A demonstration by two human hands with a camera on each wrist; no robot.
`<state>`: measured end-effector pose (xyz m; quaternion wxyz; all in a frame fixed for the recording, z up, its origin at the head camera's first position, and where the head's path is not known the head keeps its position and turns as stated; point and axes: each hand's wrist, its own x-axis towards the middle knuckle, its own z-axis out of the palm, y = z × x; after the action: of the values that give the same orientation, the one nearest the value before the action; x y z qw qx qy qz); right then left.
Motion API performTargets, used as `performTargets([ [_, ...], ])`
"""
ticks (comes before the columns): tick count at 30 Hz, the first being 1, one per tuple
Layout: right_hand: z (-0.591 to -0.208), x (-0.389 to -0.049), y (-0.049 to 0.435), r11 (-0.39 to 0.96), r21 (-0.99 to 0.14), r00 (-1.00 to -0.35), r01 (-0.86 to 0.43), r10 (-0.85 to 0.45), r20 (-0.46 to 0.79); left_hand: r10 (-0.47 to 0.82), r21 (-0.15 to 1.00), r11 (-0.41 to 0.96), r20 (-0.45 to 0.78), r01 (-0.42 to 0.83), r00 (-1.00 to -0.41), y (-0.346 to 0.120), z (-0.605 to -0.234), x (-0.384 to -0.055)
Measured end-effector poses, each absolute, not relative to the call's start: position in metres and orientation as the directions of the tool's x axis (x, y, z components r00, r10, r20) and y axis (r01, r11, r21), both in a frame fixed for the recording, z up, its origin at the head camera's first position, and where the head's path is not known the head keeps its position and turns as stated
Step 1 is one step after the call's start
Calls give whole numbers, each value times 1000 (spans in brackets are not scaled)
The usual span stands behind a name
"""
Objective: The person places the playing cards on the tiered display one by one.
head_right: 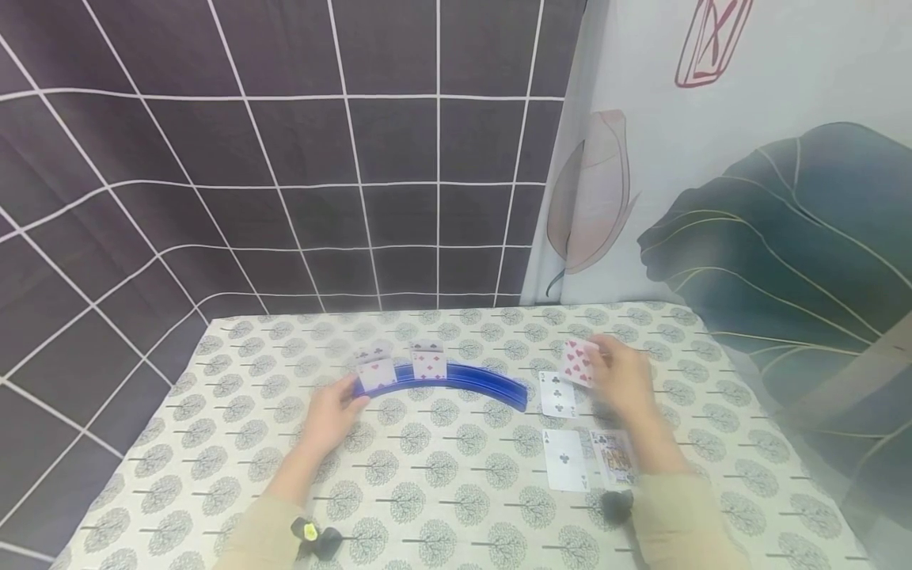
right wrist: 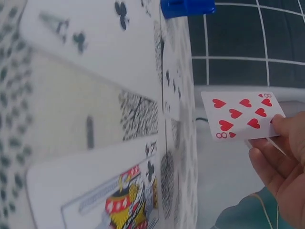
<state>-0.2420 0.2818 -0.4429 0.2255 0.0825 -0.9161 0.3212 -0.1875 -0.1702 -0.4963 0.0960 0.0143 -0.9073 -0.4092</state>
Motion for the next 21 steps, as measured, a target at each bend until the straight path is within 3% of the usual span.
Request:
performTargets([
  [21,-441,-249,245,713,-552,-830,-432,-75,553,-108,740,671,172,56,-979,-169,-497,-187],
])
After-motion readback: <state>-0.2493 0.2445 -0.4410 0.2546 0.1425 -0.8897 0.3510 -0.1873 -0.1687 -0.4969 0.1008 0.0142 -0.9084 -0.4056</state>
